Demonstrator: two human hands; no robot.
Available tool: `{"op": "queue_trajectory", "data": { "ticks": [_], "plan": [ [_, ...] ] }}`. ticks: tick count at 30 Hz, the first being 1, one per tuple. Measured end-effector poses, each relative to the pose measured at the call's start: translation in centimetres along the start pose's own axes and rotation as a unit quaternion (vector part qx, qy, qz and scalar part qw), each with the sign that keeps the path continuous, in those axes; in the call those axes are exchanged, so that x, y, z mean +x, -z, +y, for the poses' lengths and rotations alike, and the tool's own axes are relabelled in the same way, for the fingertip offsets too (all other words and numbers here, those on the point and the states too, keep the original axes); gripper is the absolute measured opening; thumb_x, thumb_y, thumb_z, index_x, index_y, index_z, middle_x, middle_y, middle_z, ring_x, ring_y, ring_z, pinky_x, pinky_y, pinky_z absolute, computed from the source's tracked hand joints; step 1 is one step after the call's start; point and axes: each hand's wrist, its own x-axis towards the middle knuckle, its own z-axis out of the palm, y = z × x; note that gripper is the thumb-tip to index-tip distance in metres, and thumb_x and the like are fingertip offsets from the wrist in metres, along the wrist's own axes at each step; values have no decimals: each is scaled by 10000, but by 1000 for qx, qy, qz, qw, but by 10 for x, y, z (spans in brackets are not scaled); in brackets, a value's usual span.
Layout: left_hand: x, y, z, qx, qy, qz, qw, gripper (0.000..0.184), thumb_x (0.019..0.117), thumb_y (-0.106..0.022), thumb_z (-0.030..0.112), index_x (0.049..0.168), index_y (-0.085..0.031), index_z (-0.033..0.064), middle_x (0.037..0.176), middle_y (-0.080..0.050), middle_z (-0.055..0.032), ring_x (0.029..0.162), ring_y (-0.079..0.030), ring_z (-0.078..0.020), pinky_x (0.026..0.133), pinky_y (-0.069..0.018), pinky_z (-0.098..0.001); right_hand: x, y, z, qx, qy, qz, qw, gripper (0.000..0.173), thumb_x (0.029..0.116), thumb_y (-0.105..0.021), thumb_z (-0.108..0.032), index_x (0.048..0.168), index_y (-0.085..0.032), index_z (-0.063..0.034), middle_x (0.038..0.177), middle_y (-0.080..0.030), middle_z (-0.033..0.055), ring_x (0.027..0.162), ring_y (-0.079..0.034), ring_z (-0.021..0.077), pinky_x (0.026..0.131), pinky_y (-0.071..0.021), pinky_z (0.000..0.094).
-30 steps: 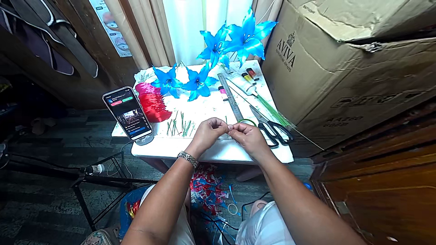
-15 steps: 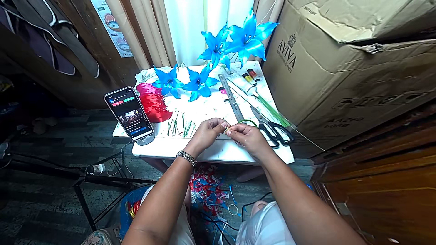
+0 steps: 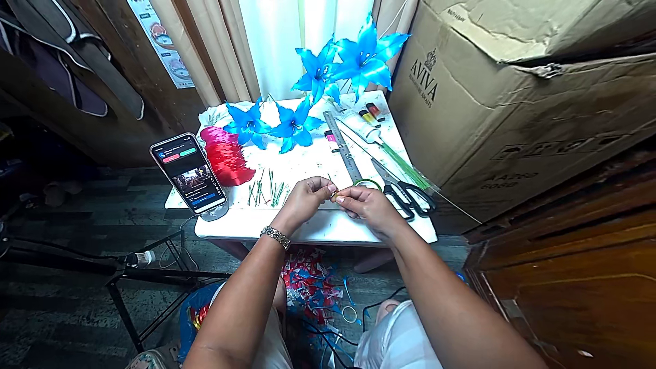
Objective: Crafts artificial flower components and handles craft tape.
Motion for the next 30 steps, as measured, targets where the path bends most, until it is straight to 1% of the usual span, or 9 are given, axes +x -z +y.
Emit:
{"op": "queue_trajectory", "data": {
  "ticks": [5, 8, 10, 13, 17, 21, 24, 27, 30],
  "plan": [
    [0, -1, -1, -13, 9, -12, 1000, 206, 1068, -476, 111, 1052, -663, 24, 843, -599, 10, 710, -530, -34, 671, -450, -200, 7, 0, 10, 27, 23, 22, 999, 82, 980, -657, -39, 908, -696, -44, 692, -601, -49, 544, -472, -23, 509, -389, 131],
    [0, -5, -4, -12, 10, 18, 1000, 83, 1012, -610, 99, 973, -660, 45, 810, -626, 16, 681, -542, -20, 658, -459, -185, 7, -1, 11, -2, 58, 52, 997, 70, 965, -678, -52, 898, -694, -51, 691, -593, -61, 554, -465, -30, 527, -388, 138],
    [1, -6, -6, 0, 10, 35, 999, 96, 1000, -629, 88, 924, -668, 43, 769, -624, 19, 661, -542, -20, 645, -458, -185, 6, -1, 10, -34, 77, 52, 995, 82, 978, -667, -62, 906, -698, -41, 695, -584, -59, 559, -448, -35, 535, -379, 140],
    [1, -4, -6, 15, 1, 28, 999, 108, 1019, -594, 84, 952, -662, 33, 799, -626, 3, 698, -558, -30, 682, -474, -204, 5, 1, 9, -30, 62, 23, 997, 103, 1007, -615, -43, 960, -704, -22, 723, -593, -47, 576, -458, -33, 548, -388, 136],
    [1, -2, -6, -10, -8, -1, 1000, 147, 1046, -527, 73, 977, -649, 28, 828, -623, 5, 740, -566, -37, 716, -478, -211, 5, 2, 3, 16, 4, -6, 1000, 119, 1021, -594, -43, 951, -689, -26, 716, -592, -34, 564, -477, -14, 529, -398, 131],
    [2, -5, -11, -53, 0, -3, 999, 157, 1053, -494, 63, 999, -640, 40, 859, -627, 11, 768, -583, -37, 742, -495, -212, 7, 2, 8, 0, 22, 12, 1000, 113, 1004, -627, -52, 914, -692, -32, 709, -599, -33, 555, -470, -17, 520, -386, 133],
    [-7, -8, -8, -23, 12, 18, 999, 137, 1053, -532, 136, 1036, -640, 55, 826, -611, -7, 679, -538, -46, 636, -451, -204, 7, 0, 11, -55, 60, 51, 995, 87, 990, -660, -79, 927, -701, -35, 715, -592, -35, 572, -456, -9, 550, -388, 164],
    [-1, -14, -9, -16, 29, 58, 998, 89, 999, -650, 116, 950, -653, 42, 783, -614, -1, 672, -544, -40, 645, -458, -201, 5, -5, 8, -83, 66, 81, 991, 74, 973, -686, -78, 913, -692, -35, 710, -591, -32, 585, -477, -6, 574, -415, 173],
    [-7, -10, -11, 31, 15, 67, 997, 153, 1008, -650, 175, 905, -662, 61, 749, -610, -17, 629, -532, -68, 594, -442, -228, 5, -5, 8, -97, 73, 79, 989, 92, 980, -686, -93, 915, -697, -29, 701, -580, -24, 572, -462, 3, 559, -403, 177]
  ]
}}
